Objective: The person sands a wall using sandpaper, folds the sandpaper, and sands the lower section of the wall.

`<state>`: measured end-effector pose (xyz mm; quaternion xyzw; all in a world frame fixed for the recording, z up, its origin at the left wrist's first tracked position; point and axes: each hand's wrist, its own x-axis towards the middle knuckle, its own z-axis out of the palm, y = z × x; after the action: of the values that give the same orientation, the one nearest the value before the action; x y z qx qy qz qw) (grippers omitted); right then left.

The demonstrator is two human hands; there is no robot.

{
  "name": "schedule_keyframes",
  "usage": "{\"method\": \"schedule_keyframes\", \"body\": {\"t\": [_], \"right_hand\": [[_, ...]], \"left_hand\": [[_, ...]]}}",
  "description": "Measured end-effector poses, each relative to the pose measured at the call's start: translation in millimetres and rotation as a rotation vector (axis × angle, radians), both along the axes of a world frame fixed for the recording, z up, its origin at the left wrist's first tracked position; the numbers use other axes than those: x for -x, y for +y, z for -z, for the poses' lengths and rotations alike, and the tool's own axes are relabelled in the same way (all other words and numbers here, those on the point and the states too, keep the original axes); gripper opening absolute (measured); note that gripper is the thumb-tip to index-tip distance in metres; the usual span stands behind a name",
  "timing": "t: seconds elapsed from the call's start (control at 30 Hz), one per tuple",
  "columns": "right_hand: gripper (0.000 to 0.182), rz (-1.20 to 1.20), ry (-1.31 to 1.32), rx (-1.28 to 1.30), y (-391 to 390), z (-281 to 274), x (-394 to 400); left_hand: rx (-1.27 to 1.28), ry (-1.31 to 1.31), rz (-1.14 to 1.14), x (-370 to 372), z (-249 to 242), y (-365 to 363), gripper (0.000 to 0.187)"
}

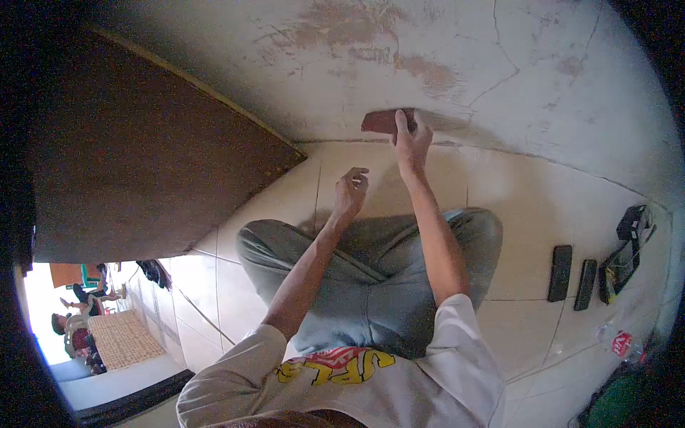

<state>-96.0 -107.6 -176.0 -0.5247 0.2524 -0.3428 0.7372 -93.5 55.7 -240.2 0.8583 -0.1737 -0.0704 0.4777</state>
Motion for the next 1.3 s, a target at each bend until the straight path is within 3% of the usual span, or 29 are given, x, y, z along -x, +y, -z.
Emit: {"method": "schedule_keyframes", "body": {"t": [0.17, 0.37, 0.4, 0.47, 0.6, 0.67, 0.73, 0.8, 0.83, 0.93, 1.0, 1.07, 1.13, 1.3], "right_hand": [[0.020, 0.100, 0.235, -0.137, -5, 42, -4], [0.019, 0.015, -0.004, -0.046, -1, -4, -1], [0.019, 0.017, -0.001, -0.044, -5, 15, -4], [0.020, 0.217, 0.271, -0.041, -15, 69, -16], [0.020, 0.050, 0.198, -0.104, -1, 10, -3], [0.018, -0.011, 0.003, 0.000, 6, -11, -1], [0.017, 0.016, 0.020, -0.048, 3, 13, -6], [0.016, 0.131, 0.320, 0.077, -13, 68, -11], [0.017, 0.202, 0.263, -0.053, -19, 103, -18], [0.017, 0.088, 0.069, -0.079, -2, 17, -6], [0.018, 0.029, 0.040, -0.058, 1, -5, -4], [0.019, -0.027, 0.013, -0.043, 2, 2, 1], [0.021, 0.151, 0.216, -0.043, 6, 17, 0], [0.024, 0.000, 0.035, -0.081, 3, 3, -4]], "left_hand": [[0.038, 0.007, 0.015, 2, -2, 2, 0.022], [0.016, 0.046, 0.017, 4, -8, 2, 0.022], [0.011, 0.037, 0.022, 3, -4, 2, 0.023], [0.005, 0.022, 0.025, 2, -3, 1, 0.023], [0.024, 0.029, 0.027, 0, -5, 3, 0.022], [0.020, 0.036, 0.030, 2, -4, 1, 0.022], [0.030, 0.064, 0.006, 3, -6, 0, 0.021], [0.030, 0.014, 0.020, 1, 1, 1, 0.021], [0.027, -0.034, 0.033, 0, 3, 2, 0.021], [0.032, 0.042, 0.005, 2, -6, 0, 0.021], [0.019, 0.049, 0.009, 2, -6, -1, 0.021], [0.000, 0.056, 0.017, 4, -4, 0, 0.021], [-0.027, 0.038, 0.012, 1, -3, -1, 0.022], [-0.007, 0.052, 0.030, 1, -7, 0, 0.023]]}}
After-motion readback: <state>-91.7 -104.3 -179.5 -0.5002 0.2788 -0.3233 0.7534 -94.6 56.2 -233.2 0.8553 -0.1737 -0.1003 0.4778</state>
